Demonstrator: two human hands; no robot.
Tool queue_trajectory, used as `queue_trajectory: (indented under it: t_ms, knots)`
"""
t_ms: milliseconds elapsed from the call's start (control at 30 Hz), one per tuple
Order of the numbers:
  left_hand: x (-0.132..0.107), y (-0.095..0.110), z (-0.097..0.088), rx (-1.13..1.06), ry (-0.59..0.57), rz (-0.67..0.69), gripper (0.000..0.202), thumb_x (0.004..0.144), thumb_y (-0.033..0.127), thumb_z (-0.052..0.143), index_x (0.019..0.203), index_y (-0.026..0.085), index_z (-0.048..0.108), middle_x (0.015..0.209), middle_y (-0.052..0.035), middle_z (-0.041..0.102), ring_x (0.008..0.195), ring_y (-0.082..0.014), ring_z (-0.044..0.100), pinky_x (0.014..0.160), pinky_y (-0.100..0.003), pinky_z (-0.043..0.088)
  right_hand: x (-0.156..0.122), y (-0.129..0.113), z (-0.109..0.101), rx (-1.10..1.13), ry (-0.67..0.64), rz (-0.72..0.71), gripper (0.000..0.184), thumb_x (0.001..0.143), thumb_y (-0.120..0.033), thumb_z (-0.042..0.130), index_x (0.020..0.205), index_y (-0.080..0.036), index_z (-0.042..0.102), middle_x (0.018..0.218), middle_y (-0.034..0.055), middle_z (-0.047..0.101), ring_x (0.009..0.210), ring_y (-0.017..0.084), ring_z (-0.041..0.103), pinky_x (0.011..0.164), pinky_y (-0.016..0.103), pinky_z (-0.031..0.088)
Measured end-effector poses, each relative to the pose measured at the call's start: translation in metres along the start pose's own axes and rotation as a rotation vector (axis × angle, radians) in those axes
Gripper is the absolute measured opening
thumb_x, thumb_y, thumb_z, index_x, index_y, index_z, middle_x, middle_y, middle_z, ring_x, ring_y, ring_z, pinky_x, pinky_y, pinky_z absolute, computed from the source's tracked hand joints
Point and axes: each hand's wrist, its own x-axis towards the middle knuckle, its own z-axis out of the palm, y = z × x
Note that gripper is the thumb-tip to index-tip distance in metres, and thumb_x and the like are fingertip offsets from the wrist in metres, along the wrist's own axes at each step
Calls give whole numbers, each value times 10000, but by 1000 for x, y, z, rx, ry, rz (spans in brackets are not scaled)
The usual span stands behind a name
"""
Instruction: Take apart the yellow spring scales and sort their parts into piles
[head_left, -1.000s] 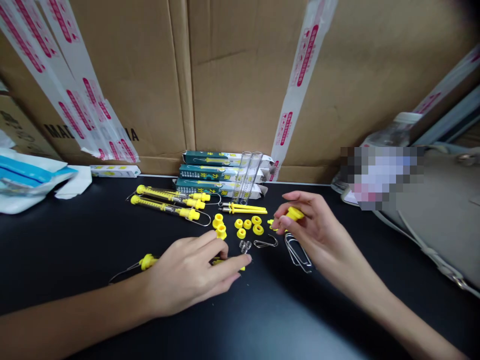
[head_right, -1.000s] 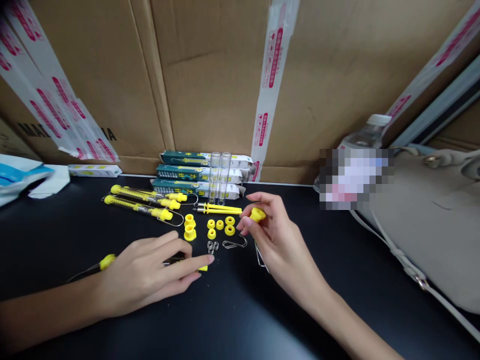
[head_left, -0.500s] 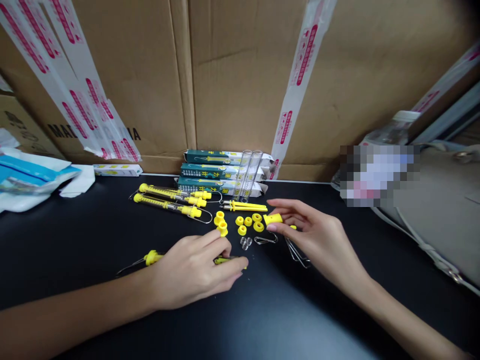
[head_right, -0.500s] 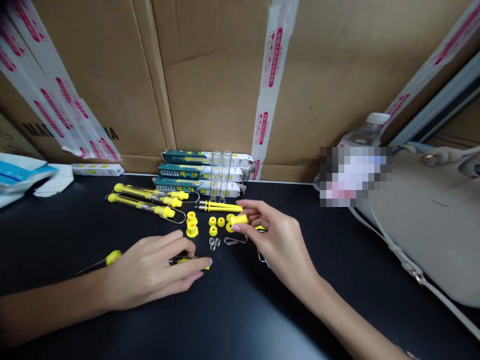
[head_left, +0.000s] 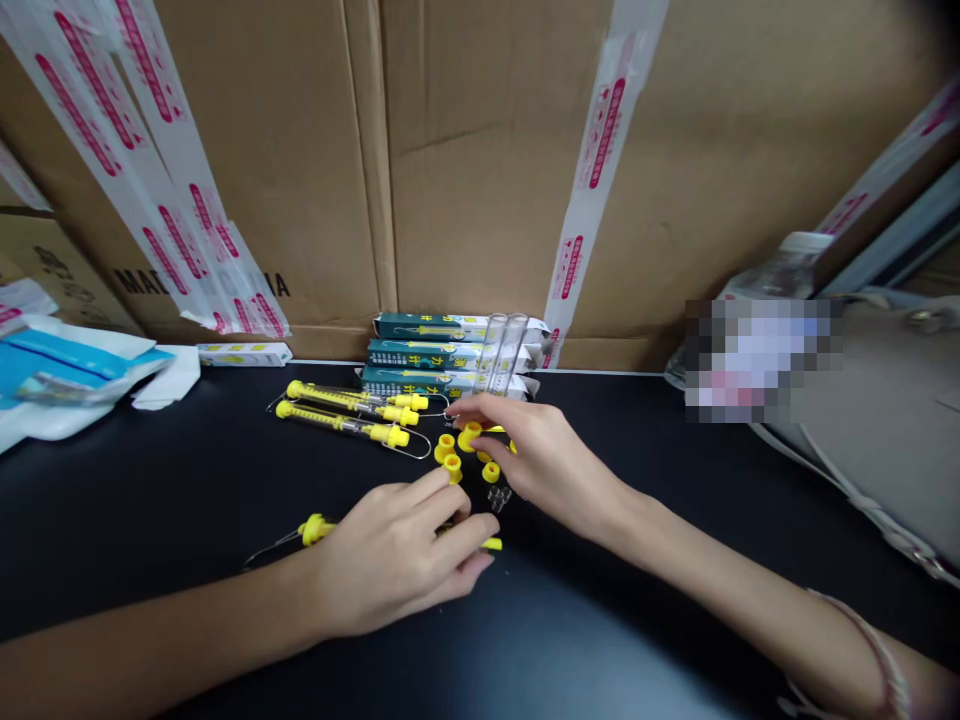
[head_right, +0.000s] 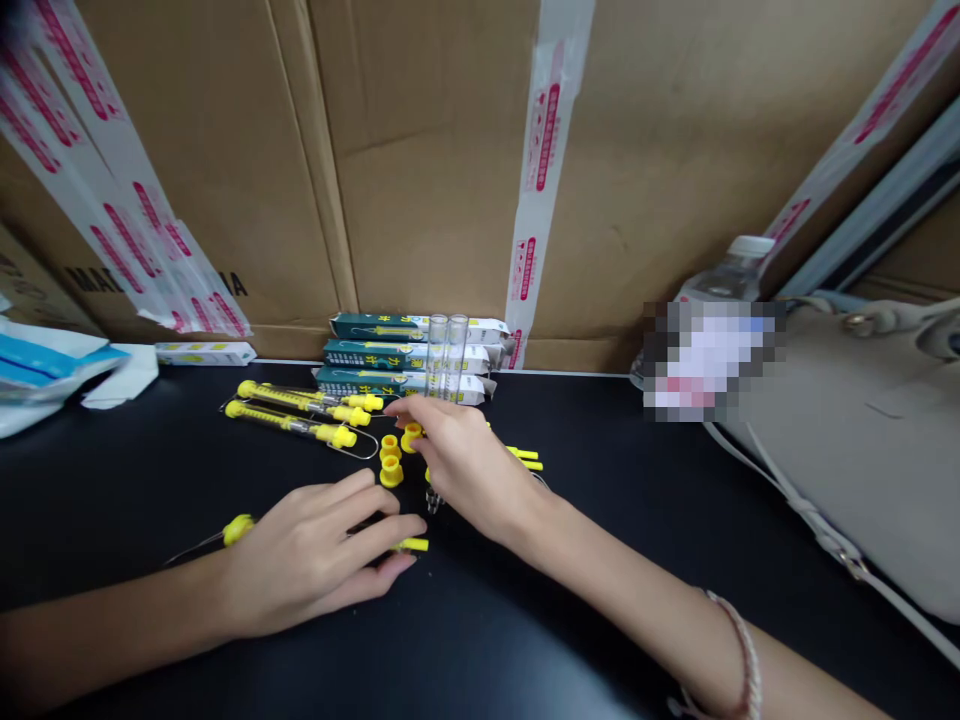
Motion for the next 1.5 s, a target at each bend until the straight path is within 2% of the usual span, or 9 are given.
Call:
queue_trajectory:
  t_ms: [300,700,900,1100,1200,1267,1333,1400,1500]
  knots:
    - [-3,1,0,64,123,-46,153,886,291,636,955,154,639,775,-16,668,761,-209,633,615,-308,521,3,8,12,-40,-15,-10,400,817,56,534,1145,-154,625,1126,113,712,1025,223,688,897,389,573]
    - [-5,3,-1,73,76,-78,178,892,337,657,881,164,617,786,-17,642,763,-219,618,584,-310,472,0,8,18,-26,8,-6,316,828,2,622,1103,-151,660,1070,98,728,981,212,703,876,362,583]
    - [-8,10,-3,84,48,-120,162,910,331,638,899,171,615,796,-15,635,746,-212,595,653,-339,453,-7,2,9,-26,26,-42,371,844,30,549,1141,-165,656,1160,105,719,1079,213,682,967,397,550]
    - [-19,16,-13,-2,87,-234,264,890,430,645,1006,192,639,1062,-81,649,986,-271,598,801,-405,476,-14,-6,2,-15,66,-91,363,908,-3,455,1152,-192,646,1162,93,703,1115,207,651,970,411,543]
    - [-24,2,-21,27,138,-295,292,979,383,484,1156,195,622,1168,-106,632,1102,-280,574,898,-455,467,-17,-12,-3,-18,86,-96,315,927,-40,466,1137,-197,642,1117,91,698,1079,209,649,947,407,543]
    - [-26,-18,-27,53,127,-375,283,1010,269,416,1202,188,606,1194,-101,636,1144,-252,572,941,-445,475,-20,-18,-7,-17,95,-103,274,942,-65,471,1104,-193,650,1072,85,704,1029,206,655,912,389,549]
    - [-27,-44,-32,54,106,-420,311,1014,287,428,1265,182,579,1276,-104,618,1249,-251,526,1042,-483,439,-26,-26,-10,-16,66,-125,215,955,-111,499,1069,-195,661,1021,69,714,975,201,658,872,365,551]
    - [-29,-70,-36,-1,19,-375,351,1012,353,446,1312,210,558,1315,-82,619,1279,-231,524,1079,-476,433,-34,-36,-10,-36,-15,-158,150,953,-210,566,1061,-196,669,990,61,720,943,205,661,860,353,549]
    - [-36,-97,-37,19,-167,-261,508,957,450,538,1422,260,459,1429,-74,543,1331,-240,492,1098,-477,424,-47,-49,-2,-141,-112,-257,349,911,-409,635,1152,-158,657,1008,89,720,972,258,660,925,404,531]
